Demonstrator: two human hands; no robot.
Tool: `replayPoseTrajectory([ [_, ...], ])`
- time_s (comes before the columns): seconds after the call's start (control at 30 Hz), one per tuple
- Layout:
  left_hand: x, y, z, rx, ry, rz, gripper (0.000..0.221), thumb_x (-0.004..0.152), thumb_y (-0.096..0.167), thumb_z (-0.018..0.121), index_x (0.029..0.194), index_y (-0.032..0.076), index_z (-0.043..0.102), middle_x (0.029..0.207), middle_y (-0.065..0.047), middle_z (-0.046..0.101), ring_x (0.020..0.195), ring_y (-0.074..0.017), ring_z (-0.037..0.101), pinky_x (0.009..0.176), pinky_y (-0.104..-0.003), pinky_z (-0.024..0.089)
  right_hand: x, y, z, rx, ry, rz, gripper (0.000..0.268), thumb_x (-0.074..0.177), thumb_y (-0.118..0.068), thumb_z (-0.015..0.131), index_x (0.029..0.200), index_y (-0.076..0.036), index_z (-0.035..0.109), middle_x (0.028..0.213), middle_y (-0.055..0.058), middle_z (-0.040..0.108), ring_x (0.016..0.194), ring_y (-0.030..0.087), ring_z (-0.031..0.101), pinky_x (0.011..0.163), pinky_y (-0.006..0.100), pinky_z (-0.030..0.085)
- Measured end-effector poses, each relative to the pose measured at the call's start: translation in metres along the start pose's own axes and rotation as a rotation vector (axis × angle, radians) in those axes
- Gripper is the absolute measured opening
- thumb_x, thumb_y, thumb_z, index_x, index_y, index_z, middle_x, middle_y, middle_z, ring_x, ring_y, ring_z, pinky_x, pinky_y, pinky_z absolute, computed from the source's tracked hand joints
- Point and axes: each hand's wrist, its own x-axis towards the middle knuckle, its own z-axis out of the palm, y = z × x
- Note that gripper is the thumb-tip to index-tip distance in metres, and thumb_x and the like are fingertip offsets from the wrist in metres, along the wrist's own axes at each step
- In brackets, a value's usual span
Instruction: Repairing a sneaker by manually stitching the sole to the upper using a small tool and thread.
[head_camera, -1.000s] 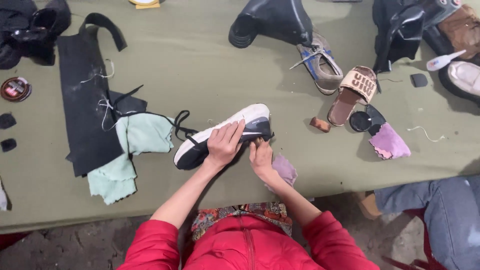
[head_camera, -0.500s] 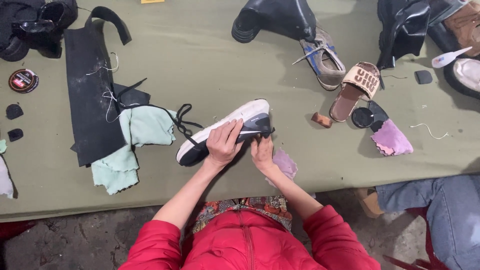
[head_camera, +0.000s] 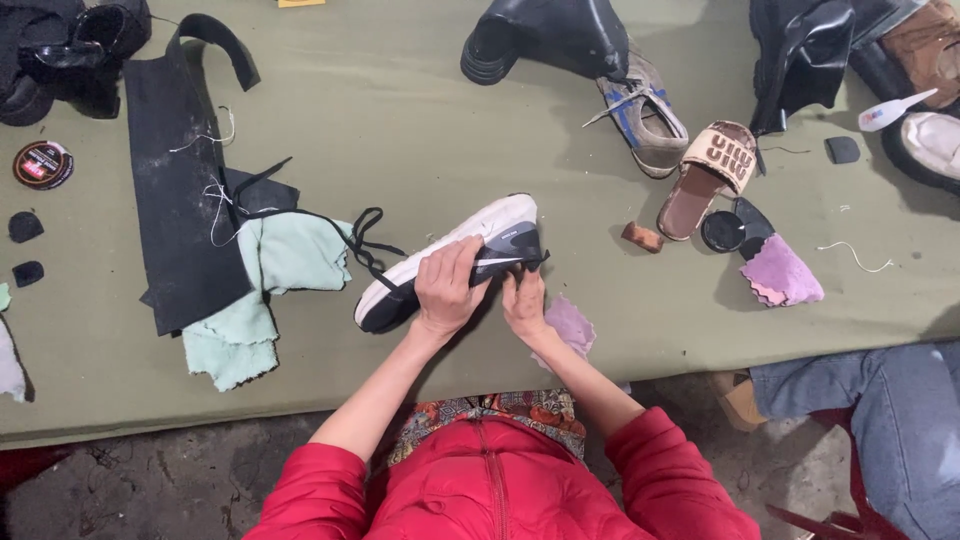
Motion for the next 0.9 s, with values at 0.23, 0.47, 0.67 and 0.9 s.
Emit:
replayPoseTrajectory([
  [0.23, 0.029, -0.006, -0.018, -0.113, -0.274, -0.121, 0.069, 0.068, 0.028, 0.092, 0.128, 0.008, 0.067, 0.108, -0.009, 0.060, 0.097, -0.0271, 0.059, 0.079, -0.039, 0.049, 0.005, -0.009, 0.008, 0.079, 0.018, 0.162, 0.079, 0.095, 0.007, 0.052, 0.162, 0.001, 0.012, 0.154, 0.033, 0.038, 0.129, 0.050, 0.050, 0.085, 0.049, 0.061],
  [0.47, 0.066, -0.019, -0.031, -0.508, -0.515, -0.380, 0.038, 0.098, 0.041, 0.069, 0.116, 0.007, 0.071, 0.096, -0.005, 0.057, 0.091, -0.0264, 0.057, 0.085, -0.039, 0.046, -0.005, -0.002, 0.012, 0.083, -0.020, 0.286, 0.070, 0.095, 0.008, 0.051, 0.157, 0.010, 0.019, 0.148, 0.036, 0.044, 0.124, 0.051, 0.053, 0.085, 0.052, 0.061],
  [0.67, 0.058, -0.040, -0.001, -0.566, -0.554, -0.495, 0.018, 0.090, 0.023, 0.081, 0.106, 0.017, 0.078, 0.088, -0.001, 0.059, 0.088, -0.0205, 0.060, 0.085, -0.035, 0.050, 0.011, -0.013, 0.007, 0.088, -0.025, 0.322, 0.063, 0.097, 0.003, 0.054, 0.154, 0.012, 0.027, 0.140, 0.031, 0.055, 0.122, 0.045, 0.059, 0.087, 0.049, 0.060],
  [0.9, 0.058, -0.039, 0.021, -0.434, -0.532, -0.438, 0.008, 0.091, 0.021, 0.080, 0.097, 0.016, 0.079, 0.082, -0.001, 0.057, 0.084, -0.0197, 0.061, 0.083, -0.035, 0.052, 0.047, -0.051, -0.011, 0.160, -0.054, 0.454, 0.049, 0.101, 0.000, 0.052, 0.148, 0.007, 0.039, 0.132, 0.026, 0.063, 0.119, 0.041, 0.064, 0.089, 0.048, 0.058],
])
